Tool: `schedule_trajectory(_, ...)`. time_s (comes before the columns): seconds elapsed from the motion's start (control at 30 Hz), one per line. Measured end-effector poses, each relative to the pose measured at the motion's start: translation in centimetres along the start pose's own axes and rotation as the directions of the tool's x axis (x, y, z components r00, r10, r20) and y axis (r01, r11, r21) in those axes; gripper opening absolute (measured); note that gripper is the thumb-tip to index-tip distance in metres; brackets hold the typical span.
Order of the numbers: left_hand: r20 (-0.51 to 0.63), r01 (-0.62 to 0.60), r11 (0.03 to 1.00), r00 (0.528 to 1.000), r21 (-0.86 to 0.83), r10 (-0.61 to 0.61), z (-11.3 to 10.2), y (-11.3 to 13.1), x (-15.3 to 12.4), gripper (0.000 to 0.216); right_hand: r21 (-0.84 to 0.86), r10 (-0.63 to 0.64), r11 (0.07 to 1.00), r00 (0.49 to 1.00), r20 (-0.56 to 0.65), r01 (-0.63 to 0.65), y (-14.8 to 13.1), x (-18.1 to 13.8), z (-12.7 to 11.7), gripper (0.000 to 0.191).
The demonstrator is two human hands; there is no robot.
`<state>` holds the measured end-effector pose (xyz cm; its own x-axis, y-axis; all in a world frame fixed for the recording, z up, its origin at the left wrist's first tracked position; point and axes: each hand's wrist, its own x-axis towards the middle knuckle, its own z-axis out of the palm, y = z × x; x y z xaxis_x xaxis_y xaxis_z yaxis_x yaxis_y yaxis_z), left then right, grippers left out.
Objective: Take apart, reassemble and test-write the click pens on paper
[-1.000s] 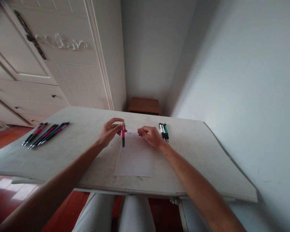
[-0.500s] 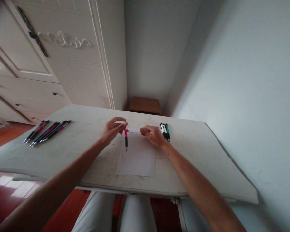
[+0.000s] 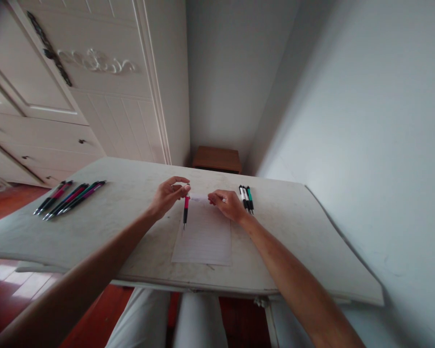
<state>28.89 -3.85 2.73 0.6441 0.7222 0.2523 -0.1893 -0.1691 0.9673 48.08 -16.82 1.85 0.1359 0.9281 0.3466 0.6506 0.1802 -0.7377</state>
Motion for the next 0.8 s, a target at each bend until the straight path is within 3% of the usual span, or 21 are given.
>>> schedule_trajectory(0.47,0.019,-0.002,1.000,1.000,-0.008,0.002,0.2,0.4,-0.3,0.054,0.080,-0.032,0.996,0.999,-0.023,0.033,-0.6,0.0,0.2,0.039)
schedule_trajectory(0.63,-0.003,-0.006,1.000,1.000,-0.014,0.006,0.3,0.2,-0.3,0.047,0.111,-0.029,0.993,1.000,-0.008,0.029,-0.7,0.0,0.4,0.040)
schedule_trajectory(0.8,-0.029,0.000,1.000,1.000,-0.001,0.000,0.3,-0.3,-0.2,0.053,0.201,-0.005,0.979,1.000,-0.012,0.008,-1.1,-0.1,0.5,0.041)
